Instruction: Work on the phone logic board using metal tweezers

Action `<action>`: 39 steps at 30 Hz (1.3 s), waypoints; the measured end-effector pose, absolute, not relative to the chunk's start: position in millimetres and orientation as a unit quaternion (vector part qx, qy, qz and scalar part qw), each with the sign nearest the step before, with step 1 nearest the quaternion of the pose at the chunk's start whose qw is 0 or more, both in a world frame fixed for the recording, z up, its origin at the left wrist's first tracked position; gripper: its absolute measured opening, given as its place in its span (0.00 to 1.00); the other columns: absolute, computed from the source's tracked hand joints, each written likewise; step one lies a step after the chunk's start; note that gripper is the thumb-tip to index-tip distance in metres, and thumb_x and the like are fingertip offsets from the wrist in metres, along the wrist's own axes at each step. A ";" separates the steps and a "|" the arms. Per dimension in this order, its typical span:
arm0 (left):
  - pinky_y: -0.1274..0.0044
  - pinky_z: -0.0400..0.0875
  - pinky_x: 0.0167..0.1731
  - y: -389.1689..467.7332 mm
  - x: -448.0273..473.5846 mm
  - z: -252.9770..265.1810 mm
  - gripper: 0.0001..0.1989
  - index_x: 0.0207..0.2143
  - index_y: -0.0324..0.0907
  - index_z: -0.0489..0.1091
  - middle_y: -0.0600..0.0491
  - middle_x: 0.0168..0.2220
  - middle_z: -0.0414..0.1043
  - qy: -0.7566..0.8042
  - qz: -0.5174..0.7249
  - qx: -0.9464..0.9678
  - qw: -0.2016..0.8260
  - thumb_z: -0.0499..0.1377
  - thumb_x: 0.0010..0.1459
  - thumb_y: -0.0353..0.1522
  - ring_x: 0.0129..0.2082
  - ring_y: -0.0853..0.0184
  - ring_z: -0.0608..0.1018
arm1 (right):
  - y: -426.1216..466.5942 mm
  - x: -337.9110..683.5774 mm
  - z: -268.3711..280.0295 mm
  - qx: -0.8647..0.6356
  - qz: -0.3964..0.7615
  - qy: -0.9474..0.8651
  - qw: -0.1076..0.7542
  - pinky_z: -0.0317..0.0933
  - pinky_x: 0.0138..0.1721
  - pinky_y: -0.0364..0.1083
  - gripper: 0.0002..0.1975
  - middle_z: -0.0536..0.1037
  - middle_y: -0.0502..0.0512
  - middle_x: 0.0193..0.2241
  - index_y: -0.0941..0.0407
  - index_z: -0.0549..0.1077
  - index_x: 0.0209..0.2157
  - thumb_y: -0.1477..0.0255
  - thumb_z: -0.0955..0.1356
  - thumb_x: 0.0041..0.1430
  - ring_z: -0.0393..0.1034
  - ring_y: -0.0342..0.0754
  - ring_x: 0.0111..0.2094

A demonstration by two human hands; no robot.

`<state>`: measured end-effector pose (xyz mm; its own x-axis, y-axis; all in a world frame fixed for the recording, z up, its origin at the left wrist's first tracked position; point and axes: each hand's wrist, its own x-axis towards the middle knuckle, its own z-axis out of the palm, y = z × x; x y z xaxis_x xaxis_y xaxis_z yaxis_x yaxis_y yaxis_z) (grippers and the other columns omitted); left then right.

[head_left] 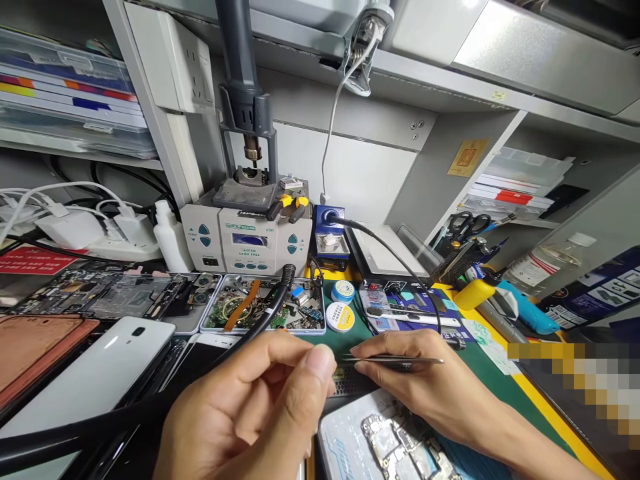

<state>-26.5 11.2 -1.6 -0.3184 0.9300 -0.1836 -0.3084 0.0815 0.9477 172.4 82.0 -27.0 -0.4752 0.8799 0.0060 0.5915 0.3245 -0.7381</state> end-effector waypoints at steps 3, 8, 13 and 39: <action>0.83 0.51 0.13 10.8 -26.5 -1.2 0.18 0.24 0.44 0.76 0.53 0.24 0.70 0.537 0.609 0.290 0.506 0.71 0.46 0.49 0.20 0.72 0.68 | 84.2 171.5 -28.2 -0.468 0.347 -0.786 0.207 0.71 0.44 0.47 0.07 0.84 0.50 0.41 0.51 0.83 0.43 0.71 0.71 0.66 0.79 0.51 0.41; 0.83 0.57 0.17 10.7 -27.7 -1.5 0.18 0.23 0.44 0.76 0.53 0.24 0.70 0.535 0.599 0.308 0.510 0.69 0.48 0.49 0.21 0.73 0.68 | 84.9 172.0 -28.0 -0.466 0.354 -0.784 0.205 0.72 0.43 0.47 0.08 0.84 0.51 0.42 0.52 0.84 0.43 0.70 0.71 0.66 0.79 0.51 0.40; 0.82 0.61 0.21 10.5 -27.4 -2.3 0.16 0.24 0.44 0.76 0.54 0.24 0.71 0.539 0.597 0.314 0.504 0.67 0.50 0.47 0.21 0.73 0.68 | 82.3 173.4 -27.5 -0.465 0.353 -0.785 0.206 0.72 0.44 0.47 0.08 0.84 0.51 0.41 0.52 0.84 0.42 0.70 0.71 0.66 0.79 0.51 0.40; 0.84 0.58 0.23 9.5 -26.9 -1.2 0.19 0.23 0.44 0.74 0.55 0.21 0.64 0.553 0.568 0.322 0.517 0.66 0.51 0.50 0.23 0.72 0.67 | 86.5 174.1 -25.9 -0.464 0.385 -0.771 0.205 0.71 0.45 0.47 0.07 0.84 0.50 0.41 0.51 0.83 0.41 0.70 0.71 0.66 0.78 0.51 0.41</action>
<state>-26.9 9.5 -1.2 -0.2581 0.9437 -0.2069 -0.2320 0.1473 0.9615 174.1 86.5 -25.9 -0.4858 0.8732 -0.0397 0.5571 0.2744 -0.7838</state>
